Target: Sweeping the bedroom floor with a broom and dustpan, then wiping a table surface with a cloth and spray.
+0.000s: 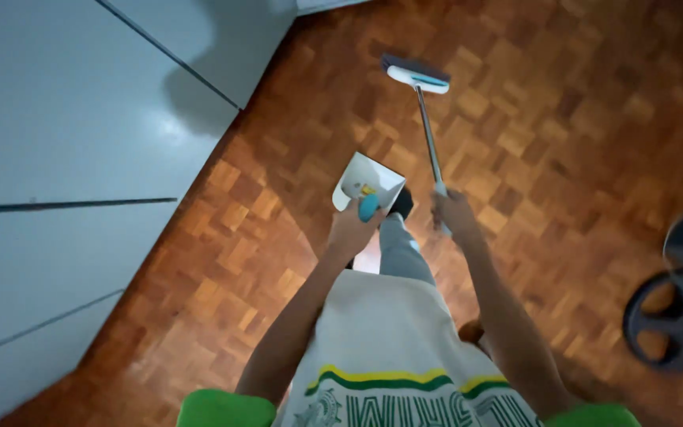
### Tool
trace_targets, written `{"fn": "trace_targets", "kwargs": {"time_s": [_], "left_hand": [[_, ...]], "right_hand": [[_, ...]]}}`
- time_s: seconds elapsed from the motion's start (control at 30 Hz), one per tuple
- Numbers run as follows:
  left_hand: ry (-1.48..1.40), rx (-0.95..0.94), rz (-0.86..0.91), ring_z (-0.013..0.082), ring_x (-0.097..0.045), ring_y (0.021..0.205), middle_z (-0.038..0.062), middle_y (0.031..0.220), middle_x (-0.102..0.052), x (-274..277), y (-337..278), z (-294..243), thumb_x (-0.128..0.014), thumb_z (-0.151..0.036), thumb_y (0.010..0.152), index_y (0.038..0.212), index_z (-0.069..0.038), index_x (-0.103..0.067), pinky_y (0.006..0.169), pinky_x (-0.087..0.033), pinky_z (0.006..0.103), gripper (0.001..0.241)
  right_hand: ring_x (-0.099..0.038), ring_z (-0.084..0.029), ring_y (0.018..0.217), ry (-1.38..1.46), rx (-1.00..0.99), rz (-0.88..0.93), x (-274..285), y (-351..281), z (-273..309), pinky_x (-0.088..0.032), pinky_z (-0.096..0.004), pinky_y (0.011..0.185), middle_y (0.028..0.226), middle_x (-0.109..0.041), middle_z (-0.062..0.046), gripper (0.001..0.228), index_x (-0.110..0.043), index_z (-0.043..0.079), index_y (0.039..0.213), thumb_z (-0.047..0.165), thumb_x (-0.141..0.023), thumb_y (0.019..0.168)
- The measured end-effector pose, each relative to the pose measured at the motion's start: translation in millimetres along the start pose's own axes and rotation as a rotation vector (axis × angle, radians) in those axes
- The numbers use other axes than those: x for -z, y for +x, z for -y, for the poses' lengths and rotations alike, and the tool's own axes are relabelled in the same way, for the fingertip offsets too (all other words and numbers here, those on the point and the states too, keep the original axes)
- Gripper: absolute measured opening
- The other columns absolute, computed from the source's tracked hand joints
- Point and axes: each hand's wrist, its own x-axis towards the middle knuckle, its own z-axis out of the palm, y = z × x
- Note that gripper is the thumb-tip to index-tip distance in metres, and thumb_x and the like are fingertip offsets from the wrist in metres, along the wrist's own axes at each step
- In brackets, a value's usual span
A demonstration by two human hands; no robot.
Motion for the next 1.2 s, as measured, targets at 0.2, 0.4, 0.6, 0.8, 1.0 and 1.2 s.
{"fn": "trace_targets", "kwargs": {"time_s": [0.2, 0.4, 0.6, 0.8, 1.0, 1.2], "left_hand": [[0.07, 0.196, 0.076, 0.0416, -0.067, 0.114, 0.02, 0.11, -0.072, -71.8, 92.6, -55.6, -0.049, -0.076, 0.092, 0.122, -0.022, -0.054, 0.099, -0.052, 0.0526, 0.061], [0.163, 0.288, 0.048, 0.0402, -0.067, 0.117, 0.02, 0.111, -0.073, -76.6, 109.5, -130.2, -0.039, -0.077, 0.095, 0.124, -0.023, -0.054, 0.101, -0.05, 0.0514, 0.064], [-0.003, 0.312, 0.041, 0.0509, -0.065, 0.11, 0.032, 0.107, -0.067, -92.7, 108.5, -145.3, -0.052, -0.066, 0.095, 0.12, -0.007, -0.055, 0.096, -0.05, 0.0579, 0.063], [-0.154, 0.265, 0.008, 0.0145, -0.055, 0.067, 0.003, 0.072, -0.058, -77.0, 109.6, -177.4, -0.061, -0.044, 0.097, 0.084, -0.008, -0.063, 0.062, -0.047, 0.0306, 0.038], [0.083, 0.158, 0.063, 0.025, -0.06, 0.069, 0.01, 0.075, -0.068, -94.0, 103.4, -191.9, -0.066, -0.048, 0.088, 0.09, -0.004, -0.071, 0.068, -0.051, 0.0385, 0.045], [0.158, 0.011, 0.094, 0.0271, -0.062, 0.075, 0.009, 0.079, -0.069, -107.5, 149.9, -229.3, -0.062, -0.05, 0.091, 0.088, -0.006, -0.066, 0.074, -0.051, 0.0406, 0.044]], "right_hand": [[-0.065, -0.028, 0.054, -0.771, 0.266, 0.271, 22.5, 256.9, -83.7, -0.055, -0.042, 0.038, 0.07, -0.063, -0.017, 0.028, -0.062, 0.0, 0.118, 0.023, -0.057, 0.104], [-0.065, -0.042, 0.102, -1.71, 0.62, 0.595, 70.2, 195.8, -102.2, -0.062, -0.058, 0.062, 0.084, -0.073, -0.016, 0.009, -0.081, 0.0, 0.082, 0.007, -0.078, 0.078], [-0.053, -0.04, 0.138, -0.989, -0.183, 0.496, 205.8, 20.0, -162.1, -0.042, -0.053, 0.114, 0.144, -0.059, -0.023, 0.076, -0.059, 0.008, 0.139, 0.069, -0.031, 0.104], [-0.039, -0.018, 0.045, -0.054, -0.824, 0.246, 217.4, -82.9, 99.1, -0.024, -0.033, 0.042, 0.059, -0.051, -0.009, 0.033, -0.069, 0.001, 0.122, 0.026, -0.056, 0.104], [-0.034, -0.012, 0.052, 0.192, -0.79, 0.098, 218.7, -109.2, 101.1, -0.02, -0.029, 0.045, 0.066, -0.047, -0.003, 0.031, -0.073, 0.004, 0.101, 0.033, -0.061, 0.105], [-0.053, -0.016, 0.051, -0.081, -0.579, 0.012, 206.3, -84.3, 117.2, -0.042, -0.025, 0.047, 0.073, -0.07, -0.011, 0.021, -0.073, -0.001, 0.104, 0.012, -0.058, 0.104]]}}
